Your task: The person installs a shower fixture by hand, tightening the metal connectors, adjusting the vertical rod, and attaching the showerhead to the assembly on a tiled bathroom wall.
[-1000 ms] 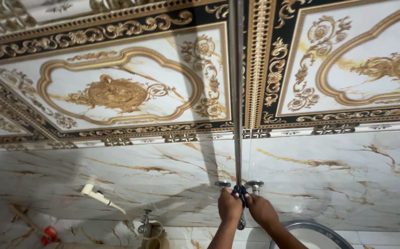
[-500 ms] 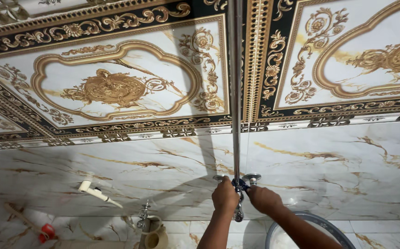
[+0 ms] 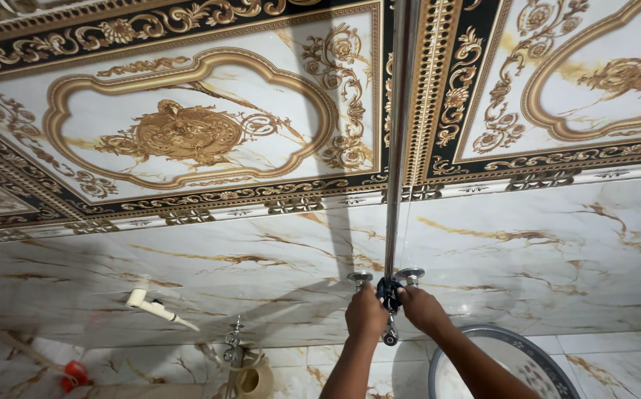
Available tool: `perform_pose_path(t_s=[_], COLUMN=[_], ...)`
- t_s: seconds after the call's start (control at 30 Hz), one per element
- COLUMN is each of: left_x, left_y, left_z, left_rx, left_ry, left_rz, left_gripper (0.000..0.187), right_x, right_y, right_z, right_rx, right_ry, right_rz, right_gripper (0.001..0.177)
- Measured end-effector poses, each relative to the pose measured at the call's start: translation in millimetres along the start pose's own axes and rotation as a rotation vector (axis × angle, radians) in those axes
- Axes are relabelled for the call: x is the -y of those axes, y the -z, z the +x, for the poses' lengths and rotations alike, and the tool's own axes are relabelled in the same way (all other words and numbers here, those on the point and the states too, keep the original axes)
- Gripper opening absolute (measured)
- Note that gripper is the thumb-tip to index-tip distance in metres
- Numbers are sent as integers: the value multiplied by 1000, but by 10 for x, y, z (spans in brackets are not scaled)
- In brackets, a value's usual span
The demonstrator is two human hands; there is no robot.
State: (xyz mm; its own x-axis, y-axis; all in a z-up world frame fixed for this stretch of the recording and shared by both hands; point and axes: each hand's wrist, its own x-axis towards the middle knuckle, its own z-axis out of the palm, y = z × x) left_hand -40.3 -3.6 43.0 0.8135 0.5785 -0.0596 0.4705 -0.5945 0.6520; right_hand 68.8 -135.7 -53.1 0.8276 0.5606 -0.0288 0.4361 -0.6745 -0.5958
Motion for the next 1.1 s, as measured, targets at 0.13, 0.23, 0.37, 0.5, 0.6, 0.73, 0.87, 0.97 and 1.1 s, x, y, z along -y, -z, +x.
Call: perform_pose_path(t_s=[0.13,0.23,0.37,0.5,0.6,0.73,0.87,0.97,1.1], left_x=[-25,-74,-133,-145,-90,88,234,267,258], left_y=[36,70,170,187,95,-229,-724,-796,-703], left_z=[43,35,52,66,81,213,181,182,252], left_rx=[66,75,121,137,120,47,-81,-114,60], left_ry=[33,17,27,32,33,-8,228,318,289], left_rz=[27,66,139,153,133,78,-431,-621,-435], left_gripper=[33,29,31,33,33,28,22,24,25], right_x=[111,197,246,213,212,239,85,106,196], right_y=[67,98,81,41,91,197,102,-71,-41], right_z=[-56,-94,-122,-77,-81,15,229,146,-61], right_rx=[-3,-7,-11,-12,-13,124,171,88,-3], right_ry=[-131,-172,-251,-229,-205,-373,25,-233,-261], right_rz=[5,21,66,46,28,-74,-389,-146,30], right_gripper=[42,42,43,44,44,44,35,40,43])
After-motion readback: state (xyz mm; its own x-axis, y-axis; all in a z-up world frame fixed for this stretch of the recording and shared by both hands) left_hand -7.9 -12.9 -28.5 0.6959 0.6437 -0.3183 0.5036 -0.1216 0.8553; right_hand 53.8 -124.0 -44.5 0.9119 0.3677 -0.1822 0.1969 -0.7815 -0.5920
